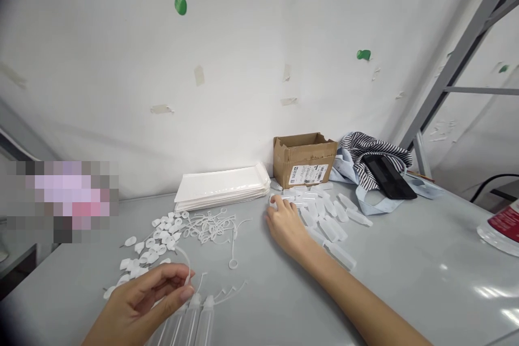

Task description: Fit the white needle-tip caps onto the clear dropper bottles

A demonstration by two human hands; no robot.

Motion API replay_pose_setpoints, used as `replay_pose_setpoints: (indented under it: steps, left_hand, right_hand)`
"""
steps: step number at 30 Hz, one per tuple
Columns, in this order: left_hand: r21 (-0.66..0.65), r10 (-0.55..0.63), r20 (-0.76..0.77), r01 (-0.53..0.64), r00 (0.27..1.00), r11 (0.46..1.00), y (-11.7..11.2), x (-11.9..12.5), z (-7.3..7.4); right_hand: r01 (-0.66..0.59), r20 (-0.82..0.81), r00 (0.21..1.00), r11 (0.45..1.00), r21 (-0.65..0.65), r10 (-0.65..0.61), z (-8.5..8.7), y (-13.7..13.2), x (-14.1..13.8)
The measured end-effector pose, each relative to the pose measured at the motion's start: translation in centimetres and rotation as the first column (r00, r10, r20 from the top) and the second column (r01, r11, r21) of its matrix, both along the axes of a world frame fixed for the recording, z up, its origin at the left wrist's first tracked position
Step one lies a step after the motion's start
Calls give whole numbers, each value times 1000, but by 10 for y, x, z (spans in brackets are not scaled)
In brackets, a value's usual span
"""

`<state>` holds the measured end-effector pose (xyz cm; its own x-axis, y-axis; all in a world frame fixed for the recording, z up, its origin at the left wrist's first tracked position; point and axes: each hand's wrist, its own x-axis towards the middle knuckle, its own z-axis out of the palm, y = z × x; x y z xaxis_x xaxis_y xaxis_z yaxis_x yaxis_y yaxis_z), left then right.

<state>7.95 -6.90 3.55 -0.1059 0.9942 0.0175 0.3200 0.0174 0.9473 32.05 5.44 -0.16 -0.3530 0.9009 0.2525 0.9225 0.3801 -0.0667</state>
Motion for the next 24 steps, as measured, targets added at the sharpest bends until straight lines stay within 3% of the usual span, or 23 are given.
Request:
replay_pose_setpoints:
  steps: [9, 13, 17, 20, 22, 24]
  left_hand:
    - [-39, 3, -5, -3, 1000, 999, 0, 1, 4]
    - [-35, 28, 22, -27, 999, 999, 2, -1, 4]
    - [-12, 63, 46, -62, 997, 998, 2, -2, 4]
    - [-13, 56, 53, -56, 997, 998, 2, -2, 3]
    - [-13, 41, 64, -40, 997, 999, 3, -1, 1]
    - [-9, 33, 83, -32, 996, 999, 4, -1, 0]
  right_hand:
    - [84, -29, 996, 995, 55, -83, -12, 11, 6]
    - [24, -97, 995, 993, 112, -13, -8, 8, 7]
    - [-126, -205, 965, 973, 191, 165, 3, -15, -3]
    - [-285, -309, 885, 929, 235, 350, 10, -44, -18]
    - [-402, -478, 716, 860, 314, 509, 14, -62, -28]
    - [-455, -522, 620, 810, 369, 586, 16, -74, -36]
